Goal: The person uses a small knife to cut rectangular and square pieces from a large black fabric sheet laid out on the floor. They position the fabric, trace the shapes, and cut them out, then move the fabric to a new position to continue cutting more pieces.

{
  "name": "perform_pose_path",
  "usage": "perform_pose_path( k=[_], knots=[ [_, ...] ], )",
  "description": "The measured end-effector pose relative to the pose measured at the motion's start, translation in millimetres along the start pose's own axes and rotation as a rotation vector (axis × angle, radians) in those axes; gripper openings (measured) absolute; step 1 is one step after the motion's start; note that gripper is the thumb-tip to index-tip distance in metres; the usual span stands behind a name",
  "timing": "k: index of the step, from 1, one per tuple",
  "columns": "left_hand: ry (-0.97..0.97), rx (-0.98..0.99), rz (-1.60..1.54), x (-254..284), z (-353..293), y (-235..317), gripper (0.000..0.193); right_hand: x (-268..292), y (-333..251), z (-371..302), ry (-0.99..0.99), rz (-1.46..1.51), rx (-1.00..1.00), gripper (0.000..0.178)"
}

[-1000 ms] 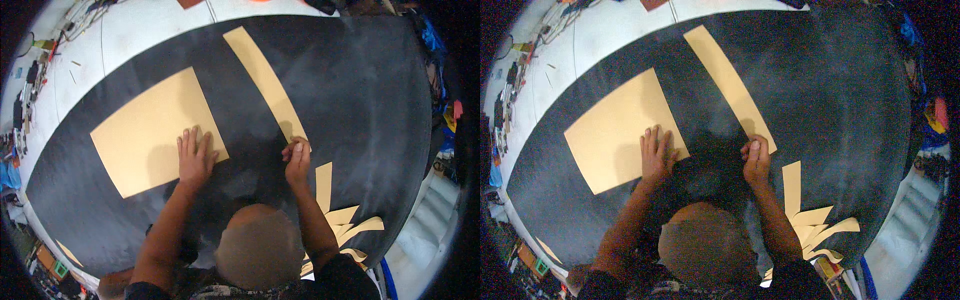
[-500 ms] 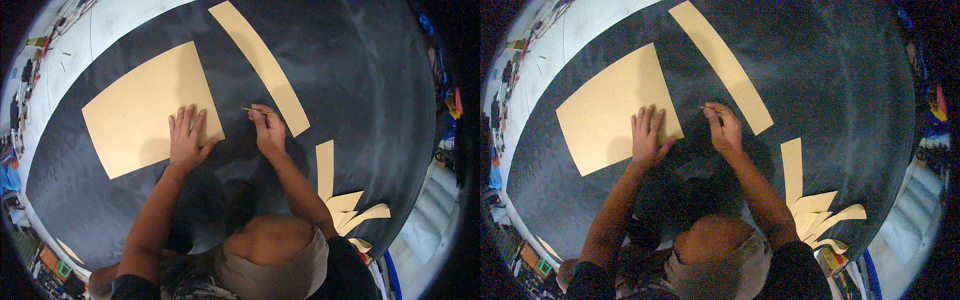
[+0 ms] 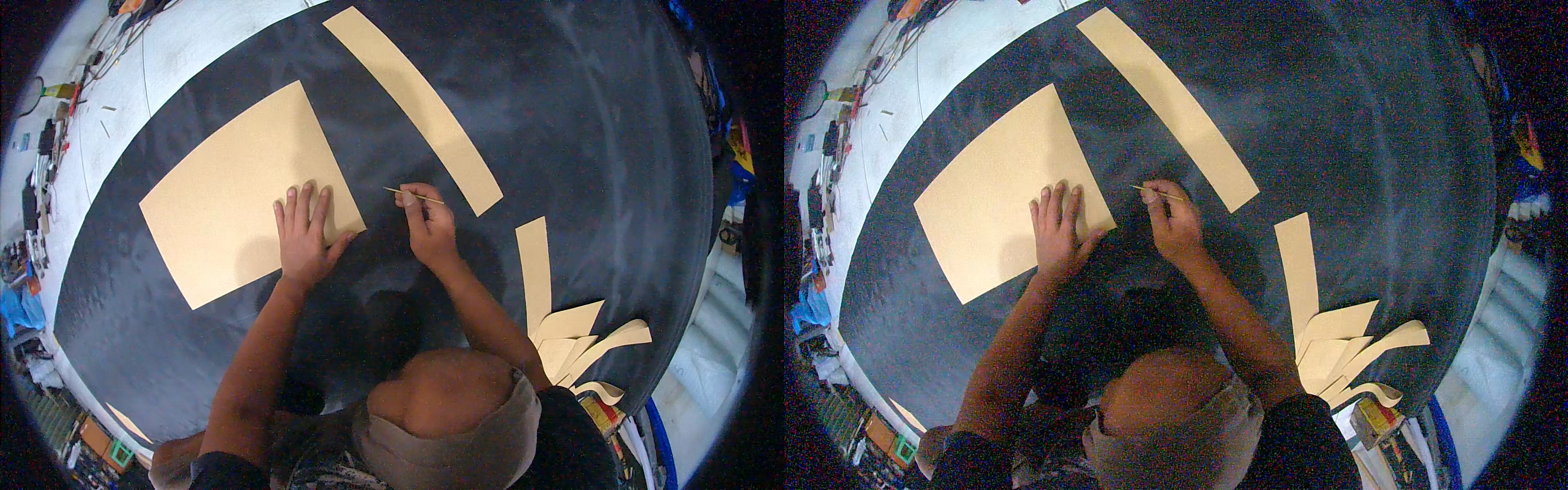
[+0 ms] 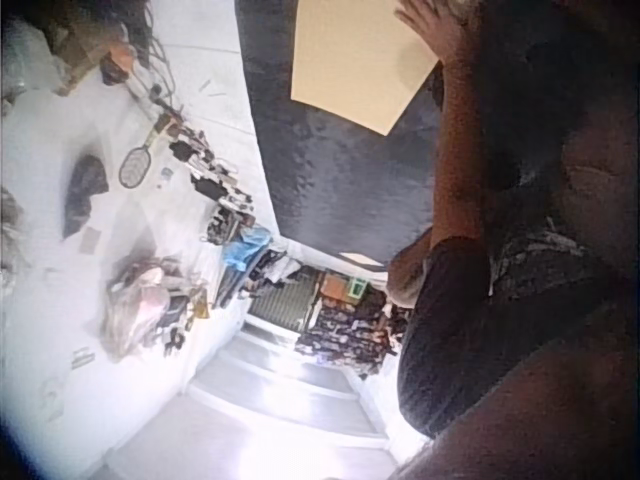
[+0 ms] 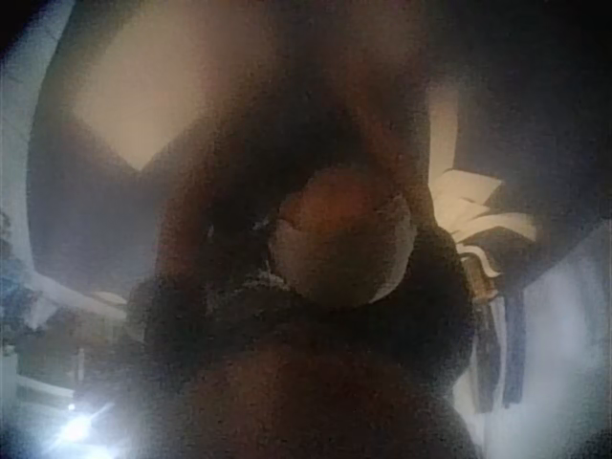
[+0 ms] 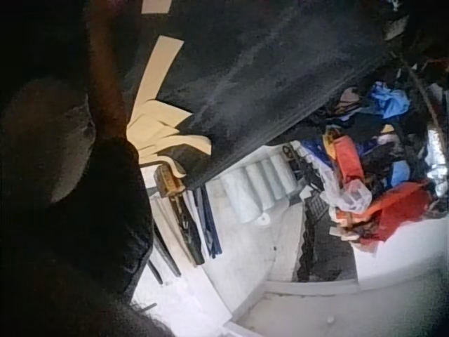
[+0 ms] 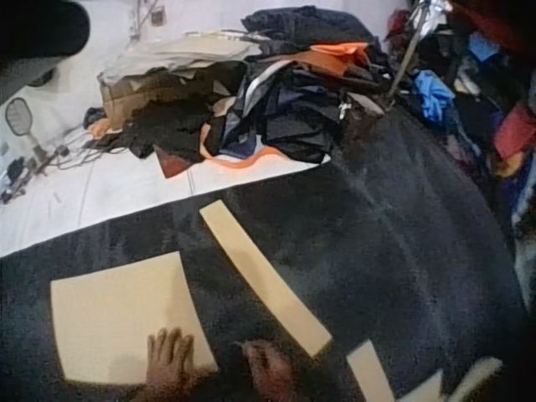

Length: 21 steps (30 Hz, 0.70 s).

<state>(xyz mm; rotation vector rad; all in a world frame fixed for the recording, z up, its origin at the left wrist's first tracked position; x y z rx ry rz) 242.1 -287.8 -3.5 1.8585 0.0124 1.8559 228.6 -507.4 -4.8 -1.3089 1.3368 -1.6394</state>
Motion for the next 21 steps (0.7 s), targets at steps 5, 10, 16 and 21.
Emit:
perform_pose_path(
  k=[5, 10, 16, 21],
  knots=[
    [0.004, 0.001, 0.030, -1, 0, 0, 0.084, -2, 1, -2, -0.014, -0.040, 0.034, 0.020],
    [0.014, -0.003, 0.072, -1, -2, -2, 0.084, -6, -17, -6, -0.101, -0.172, 0.189, 0.017],
    [0.052, -0.017, 0.082, -3, -3, -1, 0.083, -16, -27, -16, -0.293, -0.181, 0.196, 0.013],
    [0.037, -0.017, 0.073, -1, -2, -3, 0.083, -18, -23, -21, -0.347, -0.288, 0.280, 0.014]
  ],
)
Point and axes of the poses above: each hand's wrist, its own z-axis towards the middle knuckle, its own x-axis out of the back of the hand, y = z × x, the point moved 5 cm from there along z, towards the middle knuckle, and after that the axes turned 7 degrees about y, right-handed, at the moved point
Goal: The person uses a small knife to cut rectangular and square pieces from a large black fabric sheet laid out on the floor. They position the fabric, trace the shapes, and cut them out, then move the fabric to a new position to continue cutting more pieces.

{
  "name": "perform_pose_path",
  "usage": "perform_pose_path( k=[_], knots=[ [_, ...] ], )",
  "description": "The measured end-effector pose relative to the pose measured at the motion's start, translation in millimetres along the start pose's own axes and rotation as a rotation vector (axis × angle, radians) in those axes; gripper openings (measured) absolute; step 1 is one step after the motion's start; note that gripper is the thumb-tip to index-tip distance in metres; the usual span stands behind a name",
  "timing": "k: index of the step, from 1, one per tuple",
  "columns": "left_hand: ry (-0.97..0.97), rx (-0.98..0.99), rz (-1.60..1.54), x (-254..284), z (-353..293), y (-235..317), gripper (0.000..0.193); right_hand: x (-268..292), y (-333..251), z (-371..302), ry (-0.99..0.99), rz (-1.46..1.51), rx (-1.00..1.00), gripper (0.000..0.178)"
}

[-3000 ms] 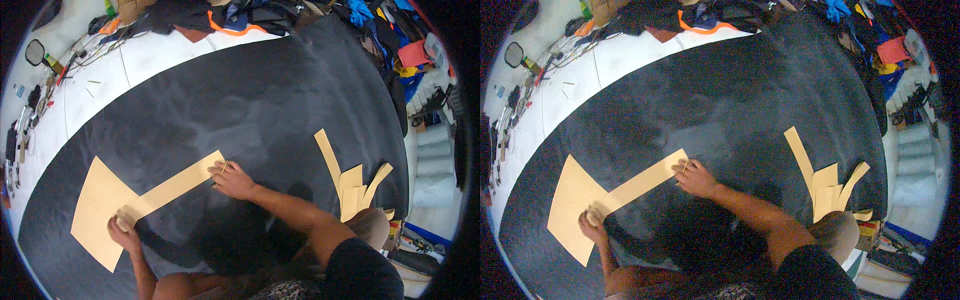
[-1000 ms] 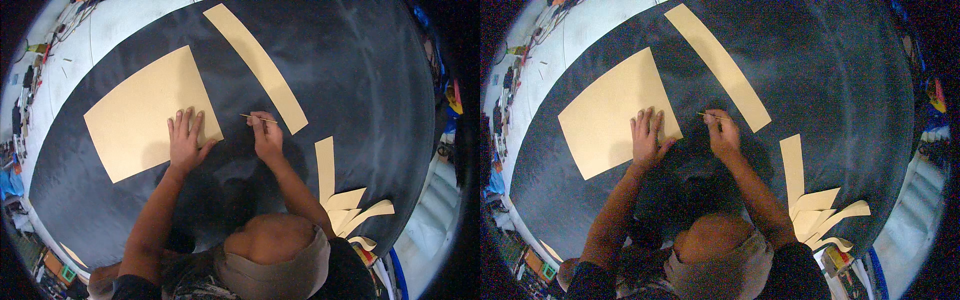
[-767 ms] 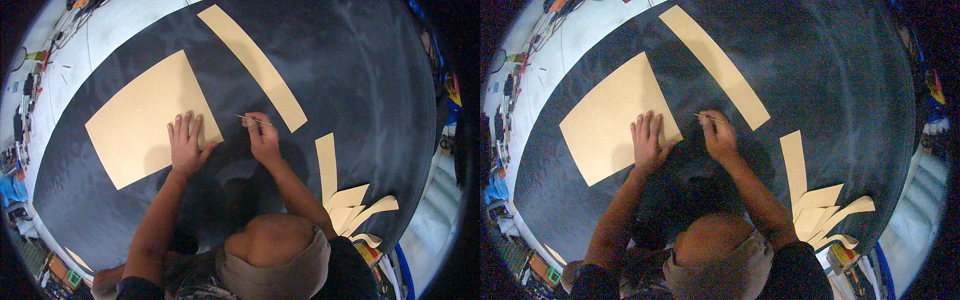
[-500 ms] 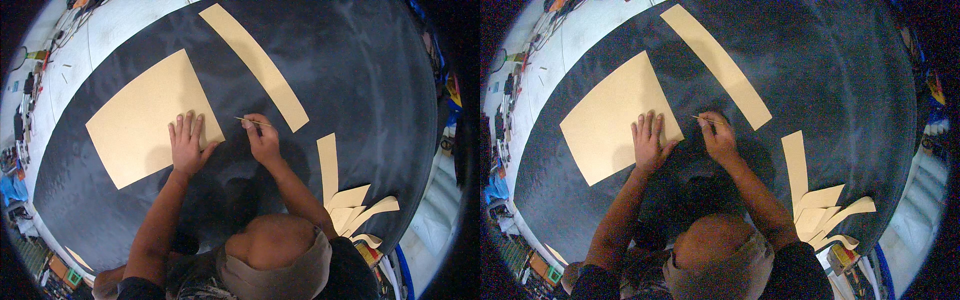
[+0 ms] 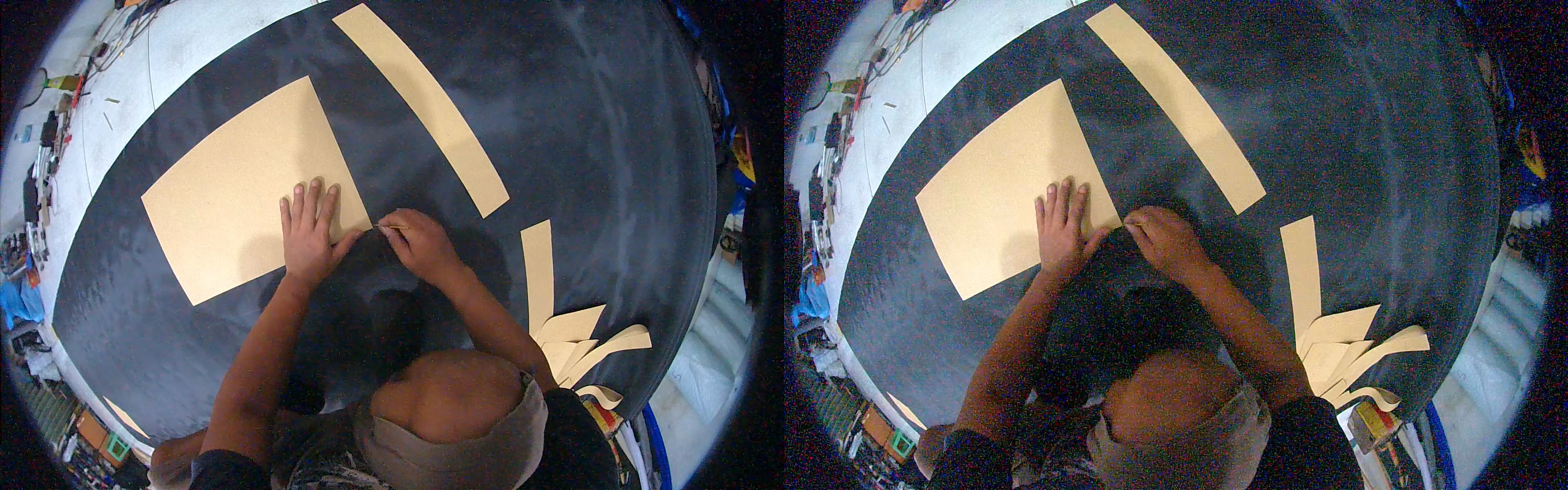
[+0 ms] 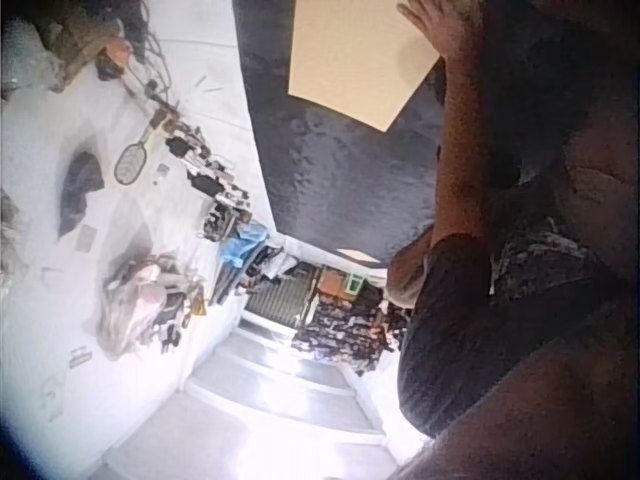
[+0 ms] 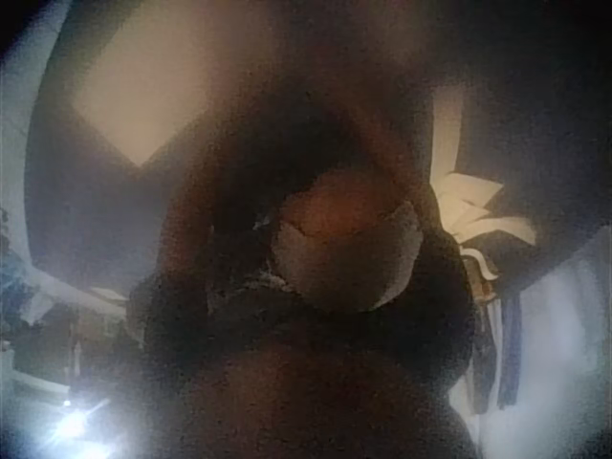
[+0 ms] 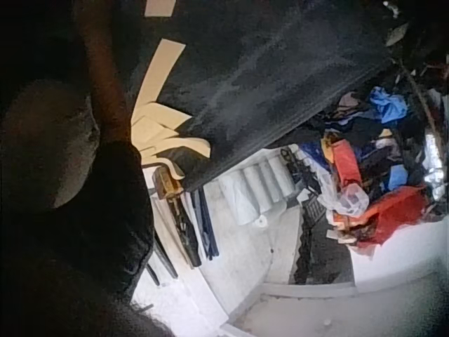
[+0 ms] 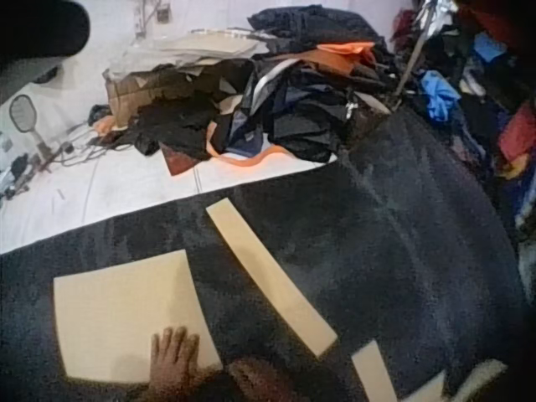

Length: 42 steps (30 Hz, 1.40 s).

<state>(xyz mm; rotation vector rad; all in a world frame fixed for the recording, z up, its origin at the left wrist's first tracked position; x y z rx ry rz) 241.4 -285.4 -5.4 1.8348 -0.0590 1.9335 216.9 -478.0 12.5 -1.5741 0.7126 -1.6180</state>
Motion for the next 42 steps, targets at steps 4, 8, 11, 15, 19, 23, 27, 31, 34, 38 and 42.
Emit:
perform_pose_path(
  k=[4, 8, 11, 15, 19, 23, 27, 31, 34, 38, 42],
  knots=[
    [-0.008, 0.008, -0.012, -1, 1, 1, 0.083, 1, -3, 0, -0.010, -0.042, 0.030, 0.014],
    [-0.006, -0.003, 0.001, -4, 2, -3, 0.083, -1, -5, 6, -0.107, -0.083, -0.013, 0.013],
    [-0.005, 0.002, -0.005, -3, 0, -1, 0.083, -2, -9, 6, -0.149, -0.106, 0.003, 0.014],
    [-0.025, 0.010, -0.013, -2, 0, -2, 0.083, -6, -7, 5, -0.094, -0.107, 0.042, 0.013],
    [-0.027, 0.007, -0.032, 0, 0, -3, 0.084, -4, -12, 5, -0.026, -0.118, 0.084, 0.012],
    [-0.008, 0.012, -0.044, 0, 1, -1, 0.084, -3, -9, 3, -0.046, -0.112, 0.063, 0.013],
    [-0.005, 0.028, -0.029, 0, 1, -2, 0.083, -3, -12, 6, -0.056, -0.120, 0.067, 0.013],
    [0.012, 0.022, -0.047, -1, 0, -1, 0.082, -4, -9, 3, -0.041, -0.137, 0.076, 0.013],
    [0.012, 0.012, -0.042, 1, 1, 0, 0.082, -5, -7, 1, -0.037, -0.147, 0.069, 0.014],
    [0.017, 0.008, -0.040, 2, 0, -2, 0.082, -7, -8, 1, -0.041, -0.155, 0.048, 0.013],
    [0.007, 0.006, -0.038, 3, 1, -2, 0.082, -6, -11, 2, -0.068, -0.150, 0.024, 0.013]
  ],
)
Point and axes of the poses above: each hand's wrist, its own z-axis towards the middle knuckle, its own x-axis out of the back of the hand, y = z × x, the point moved 5 cm from there along z, towards the middle knuckle, and after that the axes turned 7 degrees about y, right-handed, at the moved point
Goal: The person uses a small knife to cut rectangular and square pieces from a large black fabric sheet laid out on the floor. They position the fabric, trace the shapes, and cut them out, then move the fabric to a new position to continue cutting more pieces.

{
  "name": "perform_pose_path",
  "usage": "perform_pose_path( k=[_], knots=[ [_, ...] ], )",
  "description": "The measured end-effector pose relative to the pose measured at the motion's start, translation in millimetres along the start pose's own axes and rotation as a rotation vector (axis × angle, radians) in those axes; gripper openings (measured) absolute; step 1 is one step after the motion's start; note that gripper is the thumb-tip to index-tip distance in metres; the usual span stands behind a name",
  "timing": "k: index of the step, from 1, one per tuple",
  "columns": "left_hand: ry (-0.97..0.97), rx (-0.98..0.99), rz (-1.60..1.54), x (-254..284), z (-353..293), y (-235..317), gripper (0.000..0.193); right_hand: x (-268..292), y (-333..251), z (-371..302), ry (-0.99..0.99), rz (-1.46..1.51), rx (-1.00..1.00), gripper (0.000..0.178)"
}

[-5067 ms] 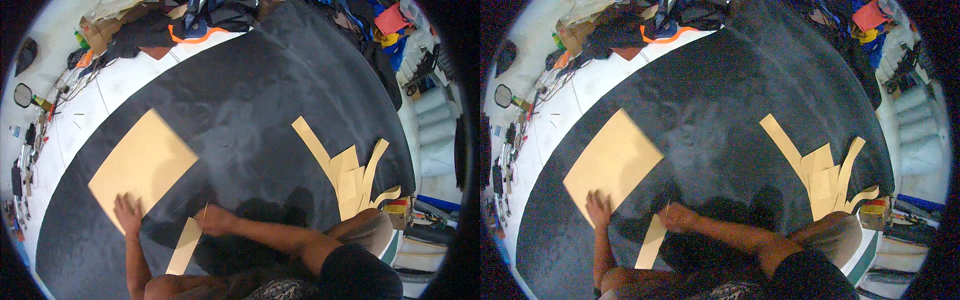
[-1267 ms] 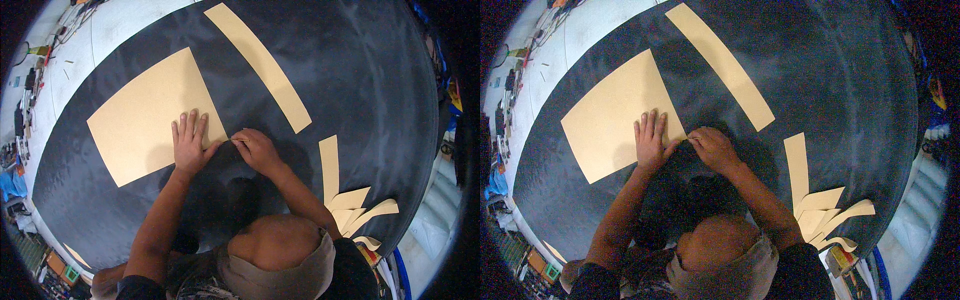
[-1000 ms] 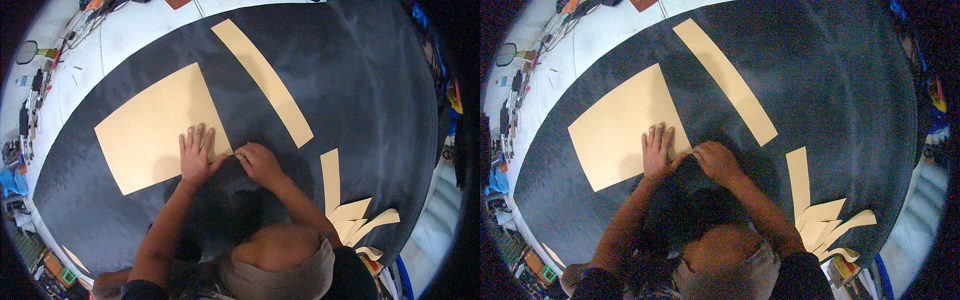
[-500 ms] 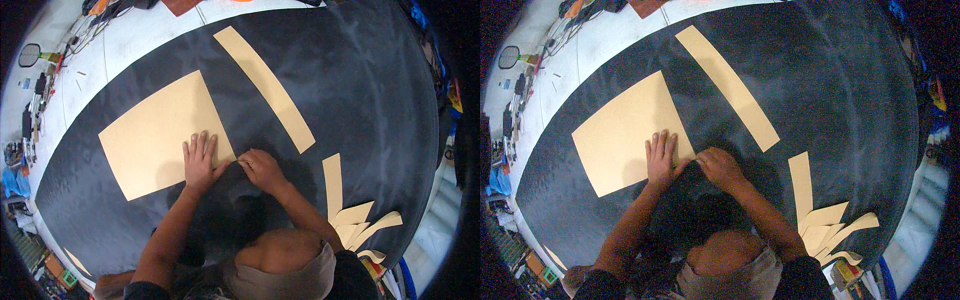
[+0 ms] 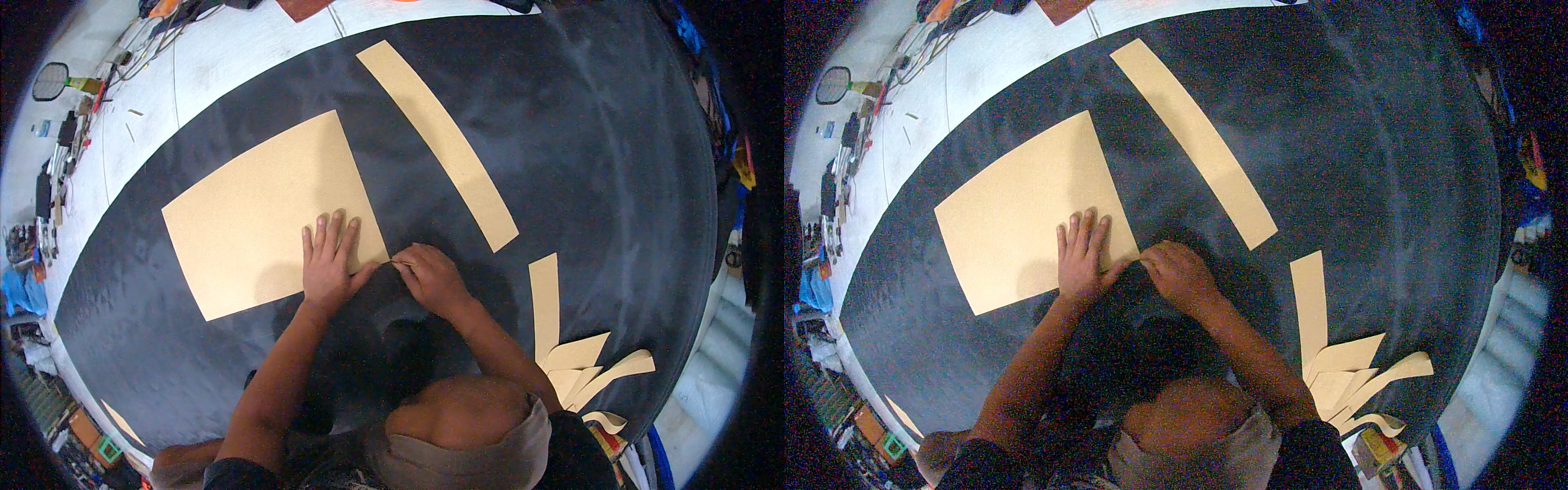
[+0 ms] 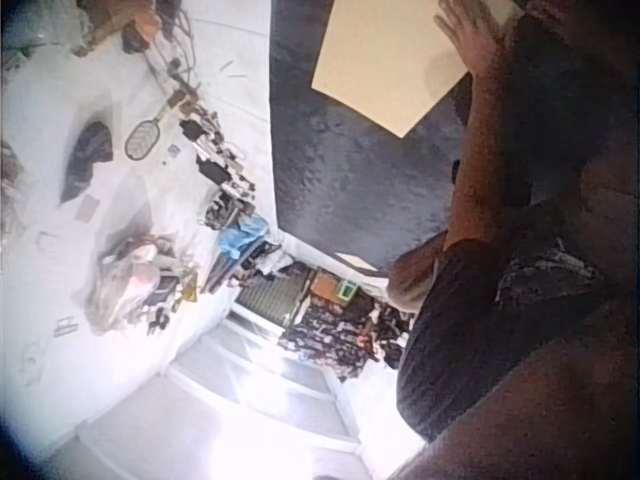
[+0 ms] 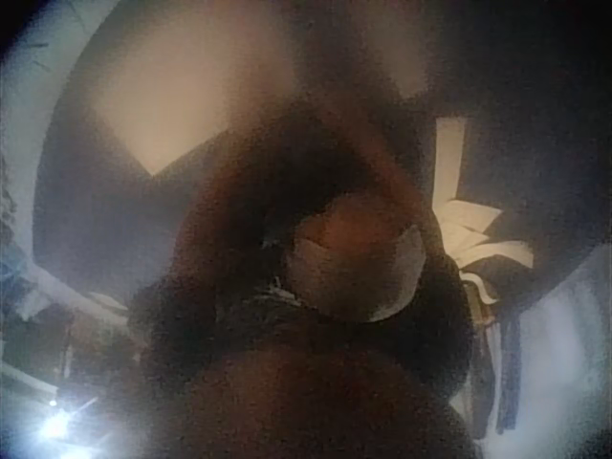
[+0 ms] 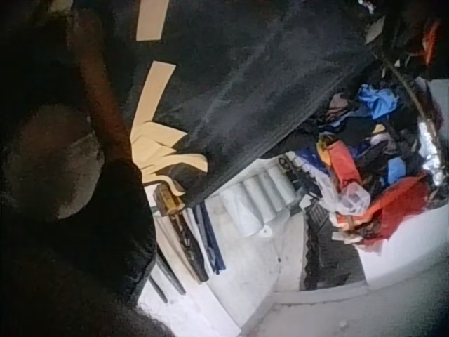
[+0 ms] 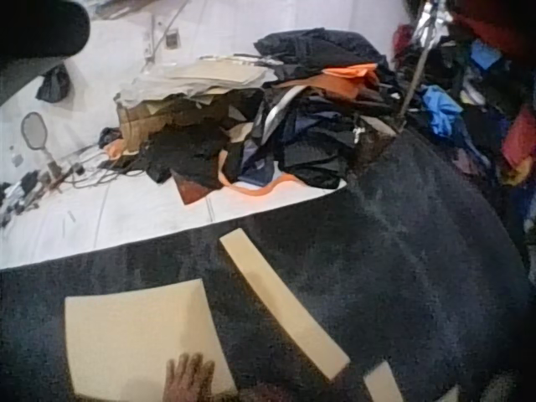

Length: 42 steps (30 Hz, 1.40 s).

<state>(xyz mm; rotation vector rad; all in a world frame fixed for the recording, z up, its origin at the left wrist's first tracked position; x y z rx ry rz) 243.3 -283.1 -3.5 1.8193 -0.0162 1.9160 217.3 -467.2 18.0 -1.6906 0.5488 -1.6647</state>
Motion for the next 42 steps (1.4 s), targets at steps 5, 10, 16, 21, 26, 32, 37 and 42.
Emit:
perform_pose_path(
  k=[5, 10, 16, 21, 26, 32, 37, 42],
  knots=[
    [-0.018, 0.012, 0.009, -2, 1, 0, 0.083, 0, 1, -1, 0.023, -0.003, 0.023, 0.012],
    [-0.011, 0.018, -0.011, -2, 0, 0, 0.084, 0, 1, 0, 0.012, 0.005, 0.034, 0.012],
    [-0.003, 0.014, -0.034, -1, -1, 2, 0.084, 0, 1, -3, 0.044, -0.033, 0.064, 0.012],
    [0.023, 0.006, -0.057, 1, -2, 1, 0.083, -1, -5, -1, 0.026, -0.045, 0.134, 0.012],
    [-0.013, 0.034, -0.057, 4, 1, 1, 0.082, -10, -4, 25, -0.010, -0.100, 0.255, 0.017],
    [-0.101, 0.037, -0.068, 4, 2, 0, 0.080, -21, 3, 120, -0.040, -0.153, 0.291, 0.020],
    [-0.110, 0.036, -0.072, 2, 1, 0, 0.080, -26, 6, 197, 0.016, -0.250, 0.284, 0.019],
    [-0.061, 0.033, -0.060, 4, 4, 2, 0.079, -24, 6, 222, 0.133, -0.243, 0.424, 0.020]
  ],
)
Point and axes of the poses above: each hand's wrist, its own z-axis towards the middle knuckle, its own x-axis out of the back of the hand, y = z × x, the point moved 5 cm from there along z, towards the middle knuckle, and after that the axes turned 7 degrees about y, right-handed, at the moved point
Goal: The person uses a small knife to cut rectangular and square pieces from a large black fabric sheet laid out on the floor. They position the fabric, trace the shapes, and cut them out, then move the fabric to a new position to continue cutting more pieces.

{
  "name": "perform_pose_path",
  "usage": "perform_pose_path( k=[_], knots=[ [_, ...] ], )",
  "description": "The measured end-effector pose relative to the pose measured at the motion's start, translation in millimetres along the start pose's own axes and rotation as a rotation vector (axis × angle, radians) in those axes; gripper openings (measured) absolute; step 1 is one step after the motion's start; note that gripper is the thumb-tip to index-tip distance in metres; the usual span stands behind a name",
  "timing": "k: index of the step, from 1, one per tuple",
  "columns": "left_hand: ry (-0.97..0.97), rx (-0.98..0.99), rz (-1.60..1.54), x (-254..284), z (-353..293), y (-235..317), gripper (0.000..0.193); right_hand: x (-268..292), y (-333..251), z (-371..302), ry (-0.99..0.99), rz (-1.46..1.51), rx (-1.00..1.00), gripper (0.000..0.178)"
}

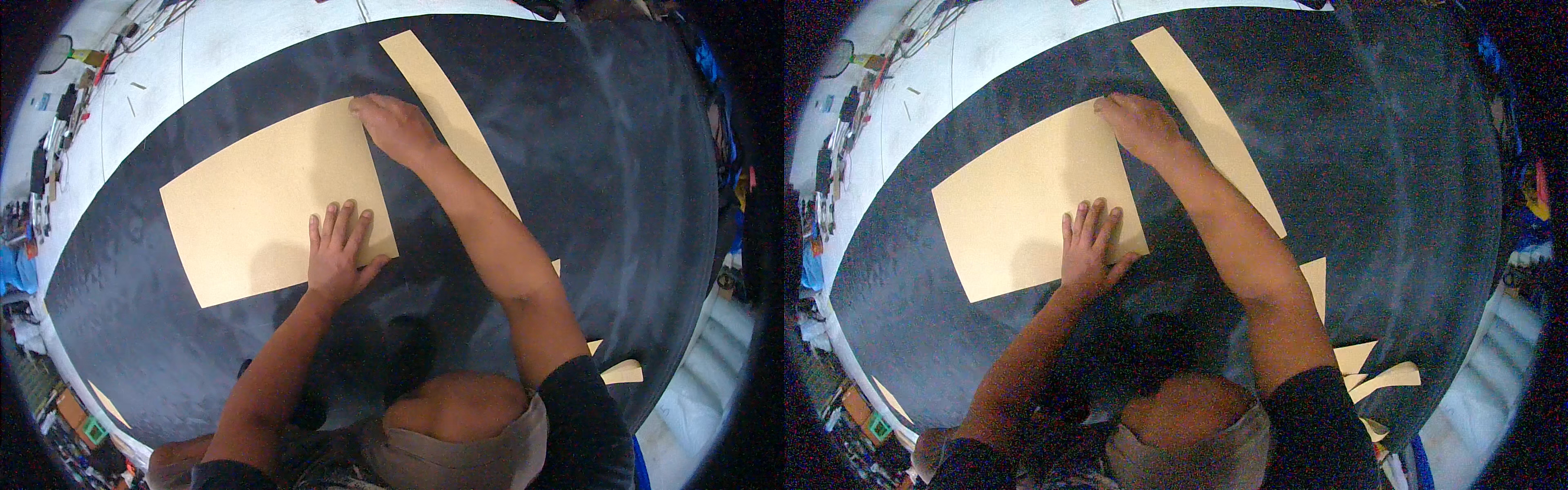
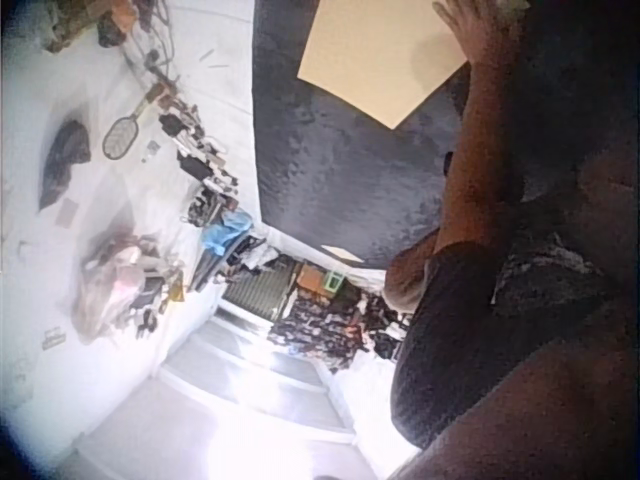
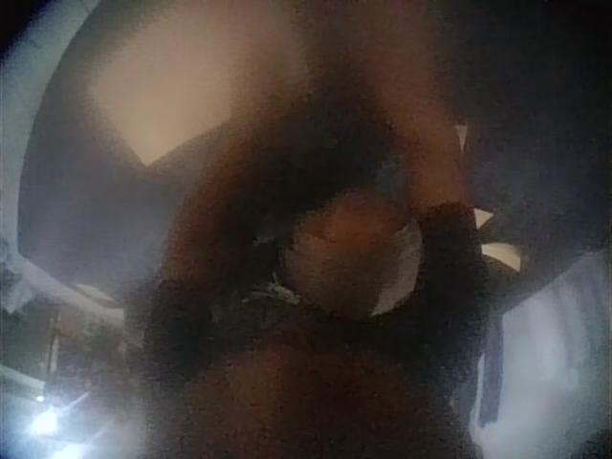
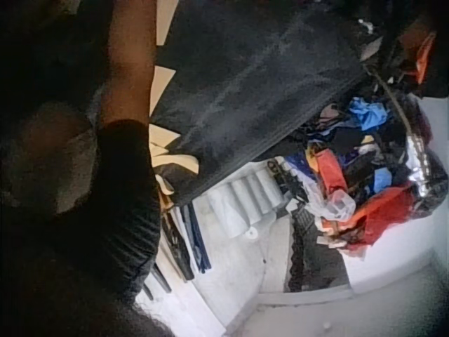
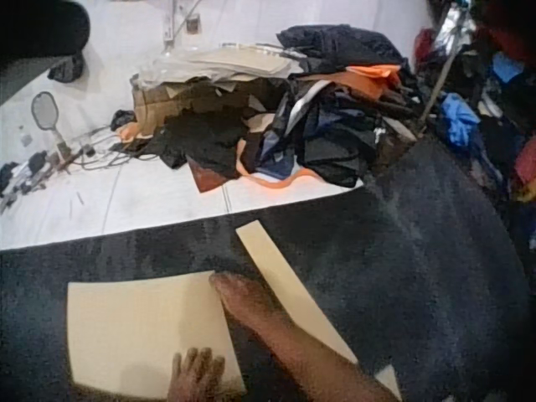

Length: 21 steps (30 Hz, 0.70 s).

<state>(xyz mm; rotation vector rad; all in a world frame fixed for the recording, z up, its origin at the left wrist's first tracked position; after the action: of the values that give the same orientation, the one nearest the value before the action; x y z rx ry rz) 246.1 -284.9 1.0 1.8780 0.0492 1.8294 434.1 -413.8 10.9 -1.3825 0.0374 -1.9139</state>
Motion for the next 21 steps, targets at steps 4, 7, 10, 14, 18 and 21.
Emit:
perform_pose_path(
  k=[4, 7, 10, 14, 18, 21],
  knots=[
    [0.003, 0.007, 0.003, -1, -1, -2, 0.078, 12, -27, -61, -0.116, -0.002, 0.023, 0.021],
    [0.015, 0.005, 0.006, -3, -1, -1, 0.078, 42, -62, -133, -0.198, 0.150, -0.075, 0.021],
    [0.012, 0.008, -0.002, -1, -1, -1, 0.077, 62, -87, -181, -0.146, 0.124, 0.003, 0.019],
    [-0.004, 0.078, 0.051, 11, -12, -9, 0.072, 89, -62, -200, 0.026, 0.123, -0.308, 0.024],
    [0.067, 0.277, 0.172, 34, -58, -80, 0.062, 111, -28, -201, 0.070, -0.126, -0.613, 0.029],
    [0.142, 0.475, 0.282, 61, -108, -150, 0.053, 103, -12, -209, 0.059, -0.351, -0.561, 0.033]
  ],
)
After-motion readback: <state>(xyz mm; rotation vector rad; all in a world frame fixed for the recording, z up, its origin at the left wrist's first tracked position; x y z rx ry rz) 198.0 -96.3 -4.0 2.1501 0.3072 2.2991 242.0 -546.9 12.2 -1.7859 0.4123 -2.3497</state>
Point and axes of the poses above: each hand's wrist, its own z-axis towards the middle knuckle, its own x-axis out of the back of the hand, y = z × x, the point moved 5 cm from there along z, towards the middle knuckle, and after that the axes turned 7 degrees about y, right-handed, at the moved point
